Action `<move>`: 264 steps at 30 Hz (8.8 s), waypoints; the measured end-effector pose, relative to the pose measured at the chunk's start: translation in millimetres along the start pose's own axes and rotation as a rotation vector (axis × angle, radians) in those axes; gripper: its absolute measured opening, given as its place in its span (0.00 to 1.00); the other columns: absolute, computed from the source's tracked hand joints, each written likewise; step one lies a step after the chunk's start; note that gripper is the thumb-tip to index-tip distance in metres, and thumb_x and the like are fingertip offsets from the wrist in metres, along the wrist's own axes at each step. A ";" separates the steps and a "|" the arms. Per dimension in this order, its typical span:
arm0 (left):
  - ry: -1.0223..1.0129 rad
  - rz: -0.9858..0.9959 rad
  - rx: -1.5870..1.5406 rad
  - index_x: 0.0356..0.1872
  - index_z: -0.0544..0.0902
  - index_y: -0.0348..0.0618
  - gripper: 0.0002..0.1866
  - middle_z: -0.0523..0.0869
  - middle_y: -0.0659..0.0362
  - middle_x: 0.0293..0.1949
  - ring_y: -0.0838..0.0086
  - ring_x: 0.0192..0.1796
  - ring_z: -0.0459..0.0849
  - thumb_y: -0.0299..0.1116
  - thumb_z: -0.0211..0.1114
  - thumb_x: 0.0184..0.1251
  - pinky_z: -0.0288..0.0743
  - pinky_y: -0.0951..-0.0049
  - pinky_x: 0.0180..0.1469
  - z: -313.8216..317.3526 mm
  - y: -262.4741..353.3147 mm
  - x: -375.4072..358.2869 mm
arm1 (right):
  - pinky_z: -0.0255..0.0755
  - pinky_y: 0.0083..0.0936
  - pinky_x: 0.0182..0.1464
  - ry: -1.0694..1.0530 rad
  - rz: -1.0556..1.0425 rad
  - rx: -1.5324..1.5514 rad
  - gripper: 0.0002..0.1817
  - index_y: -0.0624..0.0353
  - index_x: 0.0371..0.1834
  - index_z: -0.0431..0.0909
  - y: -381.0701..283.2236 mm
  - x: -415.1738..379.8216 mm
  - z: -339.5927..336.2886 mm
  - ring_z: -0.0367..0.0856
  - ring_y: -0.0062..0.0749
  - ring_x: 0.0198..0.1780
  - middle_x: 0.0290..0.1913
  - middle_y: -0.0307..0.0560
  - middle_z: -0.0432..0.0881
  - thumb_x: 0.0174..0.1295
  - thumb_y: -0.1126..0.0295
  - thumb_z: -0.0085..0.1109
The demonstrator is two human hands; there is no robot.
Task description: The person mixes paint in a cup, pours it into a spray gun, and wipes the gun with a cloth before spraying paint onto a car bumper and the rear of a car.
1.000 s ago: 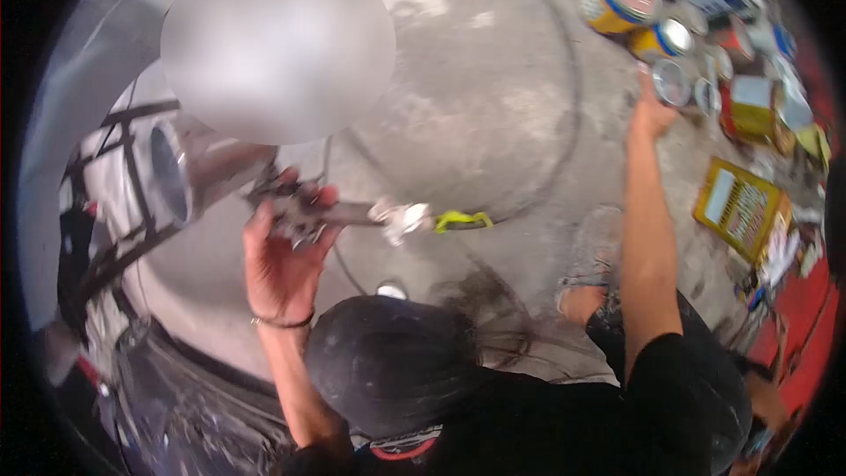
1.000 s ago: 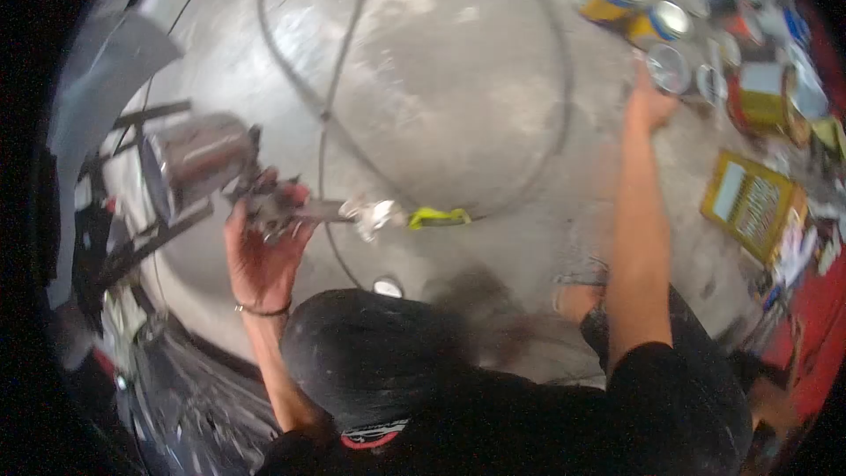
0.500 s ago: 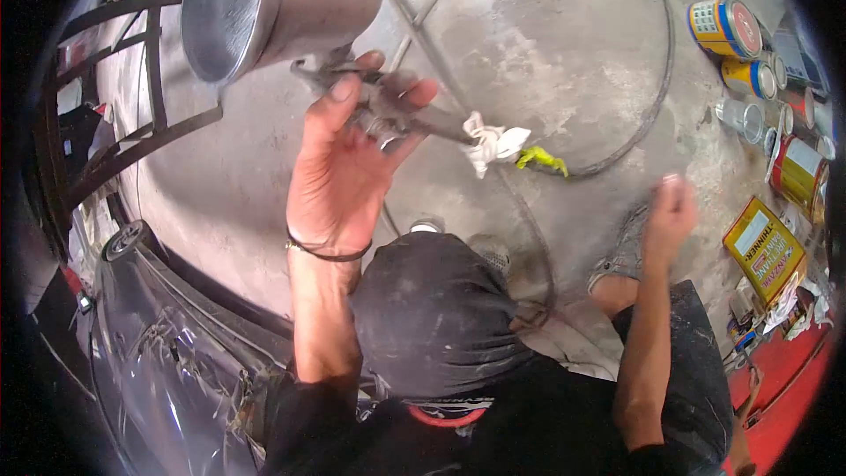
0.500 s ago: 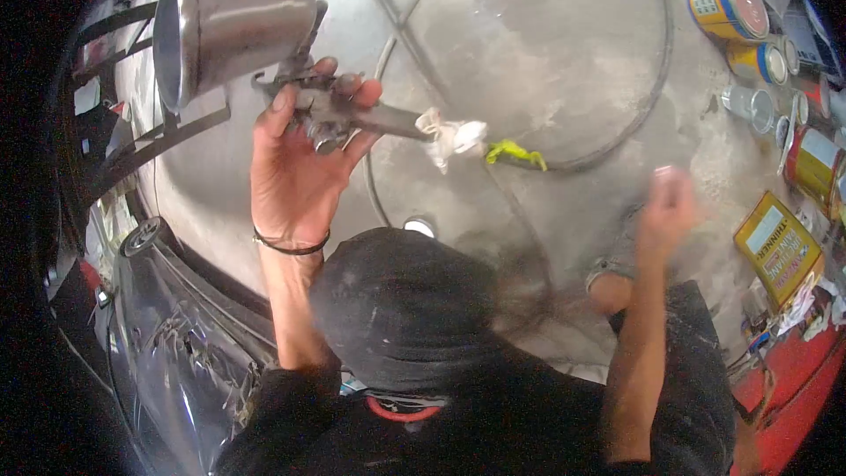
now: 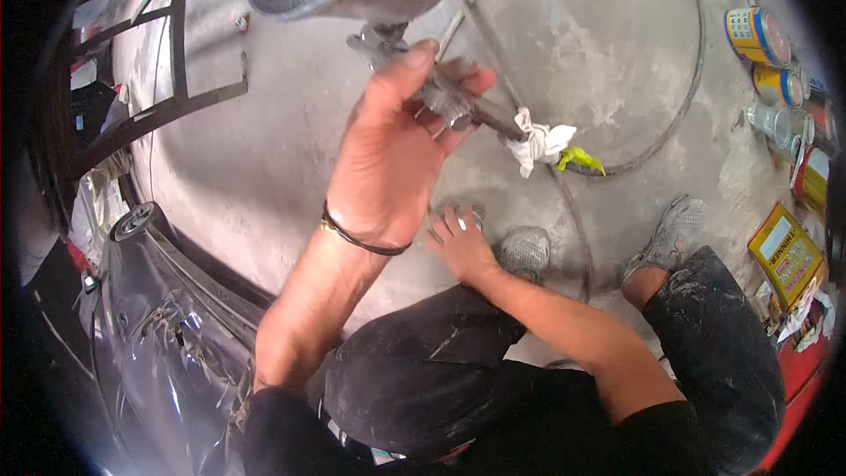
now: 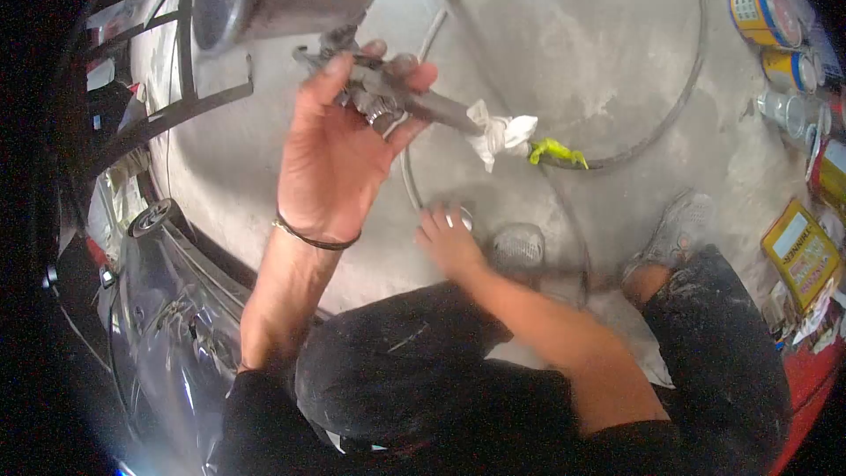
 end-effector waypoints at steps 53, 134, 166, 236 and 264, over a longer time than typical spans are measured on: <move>-0.178 -0.145 0.074 0.62 0.76 0.56 0.20 0.84 0.61 0.60 0.70 0.57 0.83 0.40 0.73 0.76 0.75 0.54 0.65 122.6 -99.0 -2.9 | 0.86 0.43 0.45 0.143 0.442 -0.257 0.11 0.57 0.32 0.92 197.1 -106.6 -499.0 0.88 0.47 0.51 0.43 0.54 0.90 0.43 0.68 0.78; 0.037 0.095 -0.098 0.57 0.77 0.36 0.25 0.89 0.59 0.43 0.76 0.40 0.85 0.30 0.80 0.64 0.78 0.72 0.40 123.6 -94.0 11.9 | 0.81 0.46 0.55 0.287 0.438 -0.125 0.41 0.54 0.69 0.81 204.8 -114.4 -529.8 0.88 0.57 0.52 0.50 0.59 0.85 0.49 0.57 0.86; 0.073 -0.289 0.687 0.54 0.79 0.40 0.20 0.88 0.54 0.43 0.63 0.38 0.93 0.46 0.64 0.74 0.80 0.51 0.48 77.6 -89.9 203.2 | 0.74 0.35 0.70 0.698 1.116 0.317 0.35 0.62 0.81 0.71 346.3 -562.3 -471.3 0.83 0.37 0.67 0.68 0.60 0.85 0.77 0.56 0.65; -1.064 -0.229 -0.209 0.86 0.57 0.34 0.57 0.63 0.51 0.86 0.60 0.87 0.60 0.79 0.27 0.79 0.51 0.60 0.86 359.2 -70.0 -32.6 | 0.81 0.50 0.49 1.362 1.071 0.863 0.20 0.63 0.48 0.88 400.8 -323.0 -455.1 0.89 0.61 0.48 0.47 0.62 0.90 0.78 0.62 0.48; -0.529 -0.317 0.003 0.85 0.63 0.55 0.34 0.79 0.64 0.70 0.74 0.69 0.77 0.50 0.59 0.86 0.73 0.65 0.70 285.2 -177.2 -5.7 | 0.82 0.30 0.51 1.599 0.813 1.116 0.18 0.66 0.62 0.83 365.3 -287.8 -364.7 0.88 0.32 0.47 0.53 0.48 0.89 0.82 0.65 0.53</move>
Point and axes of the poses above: each hand's wrist, its own x-axis towards the middle knuckle, its own z-axis out of the palm, y = z × x, the point moved 10 cm from there along x, towards the middle knuckle
